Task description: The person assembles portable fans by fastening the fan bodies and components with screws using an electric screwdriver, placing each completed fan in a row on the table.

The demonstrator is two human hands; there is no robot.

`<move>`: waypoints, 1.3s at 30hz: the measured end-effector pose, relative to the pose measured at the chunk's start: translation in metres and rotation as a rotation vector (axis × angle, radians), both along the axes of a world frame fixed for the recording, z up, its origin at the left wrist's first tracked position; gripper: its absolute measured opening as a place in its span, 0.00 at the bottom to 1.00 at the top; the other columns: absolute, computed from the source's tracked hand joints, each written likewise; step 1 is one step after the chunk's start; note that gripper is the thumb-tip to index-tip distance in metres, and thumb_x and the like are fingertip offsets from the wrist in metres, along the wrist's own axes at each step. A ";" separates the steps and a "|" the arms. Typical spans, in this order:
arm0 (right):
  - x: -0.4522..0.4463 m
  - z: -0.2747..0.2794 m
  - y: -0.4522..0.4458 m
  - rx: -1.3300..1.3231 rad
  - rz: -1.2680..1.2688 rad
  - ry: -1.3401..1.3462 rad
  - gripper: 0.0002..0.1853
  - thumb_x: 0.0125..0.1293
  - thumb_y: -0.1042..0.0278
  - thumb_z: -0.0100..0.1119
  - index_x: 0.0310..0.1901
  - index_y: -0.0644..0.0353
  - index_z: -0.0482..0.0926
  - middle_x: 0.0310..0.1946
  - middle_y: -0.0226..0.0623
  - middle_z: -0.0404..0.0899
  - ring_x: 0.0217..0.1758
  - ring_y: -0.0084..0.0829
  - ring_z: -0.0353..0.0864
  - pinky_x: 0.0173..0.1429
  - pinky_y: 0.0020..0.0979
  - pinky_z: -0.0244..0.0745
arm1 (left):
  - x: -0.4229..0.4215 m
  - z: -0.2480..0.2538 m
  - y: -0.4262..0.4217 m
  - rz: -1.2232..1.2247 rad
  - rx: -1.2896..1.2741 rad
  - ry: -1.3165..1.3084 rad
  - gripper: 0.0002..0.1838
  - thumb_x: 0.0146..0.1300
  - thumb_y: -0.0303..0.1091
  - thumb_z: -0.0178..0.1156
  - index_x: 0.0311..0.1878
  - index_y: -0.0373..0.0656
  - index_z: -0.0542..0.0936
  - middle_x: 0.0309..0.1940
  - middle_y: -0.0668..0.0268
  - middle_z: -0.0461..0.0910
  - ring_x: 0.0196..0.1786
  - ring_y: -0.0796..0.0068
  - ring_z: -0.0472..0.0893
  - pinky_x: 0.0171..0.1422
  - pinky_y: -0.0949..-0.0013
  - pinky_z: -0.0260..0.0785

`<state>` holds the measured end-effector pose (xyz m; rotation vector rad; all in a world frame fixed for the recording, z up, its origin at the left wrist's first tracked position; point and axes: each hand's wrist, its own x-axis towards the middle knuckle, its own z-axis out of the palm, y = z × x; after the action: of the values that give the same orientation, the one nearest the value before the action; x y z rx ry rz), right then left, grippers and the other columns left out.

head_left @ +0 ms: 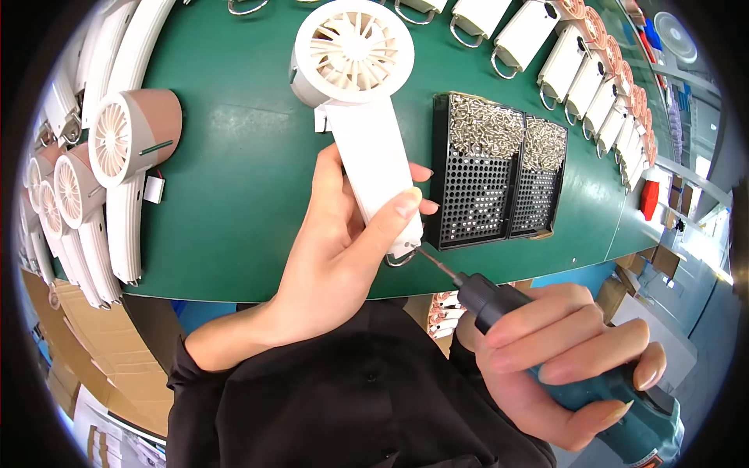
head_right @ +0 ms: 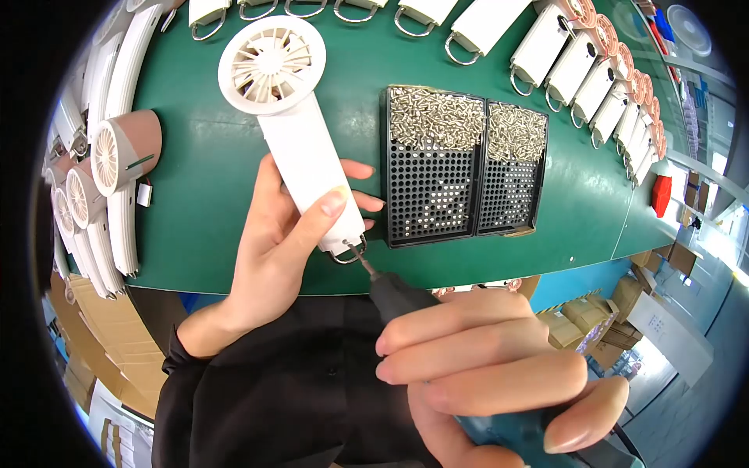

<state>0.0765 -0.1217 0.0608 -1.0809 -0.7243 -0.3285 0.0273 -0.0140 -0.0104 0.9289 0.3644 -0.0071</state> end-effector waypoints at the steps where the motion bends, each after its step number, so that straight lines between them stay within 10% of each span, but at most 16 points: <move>1: -0.001 -0.001 0.000 -0.024 0.001 0.004 0.18 0.69 0.58 0.46 0.49 0.66 0.61 0.23 0.36 0.65 0.08 0.28 0.59 0.13 0.28 0.63 | 0.000 -0.001 0.000 0.002 -0.001 0.002 0.20 0.70 0.26 0.48 0.61 0.36 0.55 0.55 0.51 0.72 0.50 0.64 0.80 0.48 0.67 0.76; 27: -0.004 0.001 -0.014 -0.073 0.204 -0.112 0.26 0.68 0.53 0.53 0.58 0.60 0.58 0.31 0.43 0.74 0.15 0.37 0.73 0.17 0.33 0.76 | 0.000 0.006 0.001 0.014 -0.040 0.044 0.23 0.70 0.27 0.49 0.64 0.37 0.54 0.53 0.54 0.73 0.51 0.64 0.80 0.51 0.67 0.74; 28: -0.002 0.002 -0.011 0.078 0.103 -0.142 0.16 0.68 0.60 0.48 0.48 0.65 0.62 0.22 0.34 0.67 0.07 0.27 0.65 0.10 0.28 0.67 | -0.001 0.007 0.001 0.018 -0.040 0.044 0.23 0.70 0.27 0.49 0.64 0.37 0.54 0.53 0.54 0.73 0.51 0.64 0.80 0.51 0.67 0.74; 31: 0.018 0.009 -0.024 -0.052 0.026 -0.039 0.18 0.73 0.59 0.42 0.57 0.61 0.59 0.26 0.39 0.69 0.15 0.38 0.72 0.19 0.38 0.75 | -0.006 0.007 0.002 0.099 0.101 0.041 0.27 0.67 0.23 0.51 0.66 0.37 0.54 0.51 0.56 0.74 0.46 0.70 0.80 0.48 0.72 0.72; 33: 0.028 0.003 -0.030 -0.202 -0.144 0.079 0.13 0.70 0.60 0.41 0.49 0.59 0.65 0.22 0.35 0.64 0.08 0.29 0.61 0.12 0.31 0.60 | -0.016 0.010 0.016 -0.010 0.375 -0.004 0.30 0.64 0.20 0.52 0.67 0.36 0.53 0.52 0.57 0.73 0.43 0.73 0.79 0.48 0.73 0.71; 34: 0.033 -0.002 -0.034 -0.218 -0.166 0.117 0.13 0.70 0.61 0.39 0.49 0.57 0.66 0.21 0.36 0.64 0.08 0.29 0.61 0.13 0.32 0.61 | -0.026 0.012 0.025 -0.086 0.580 0.050 0.33 0.59 0.16 0.52 0.69 0.33 0.55 0.58 0.58 0.68 0.58 0.71 0.71 0.60 0.70 0.64; 39: 0.046 -0.014 -0.044 -0.092 -0.129 0.230 0.14 0.71 0.68 0.35 0.56 0.57 0.57 0.23 0.44 0.68 0.09 0.37 0.66 0.12 0.40 0.70 | -0.042 0.017 0.048 -0.086 1.099 -0.127 0.31 0.53 0.16 0.60 0.62 0.36 0.67 0.48 0.53 0.73 0.46 0.59 0.76 0.51 0.66 0.69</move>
<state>0.1225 -0.1652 0.0468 -1.2331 -0.4694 -0.2767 -0.0144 0.0341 0.0064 2.0196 0.1891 0.1893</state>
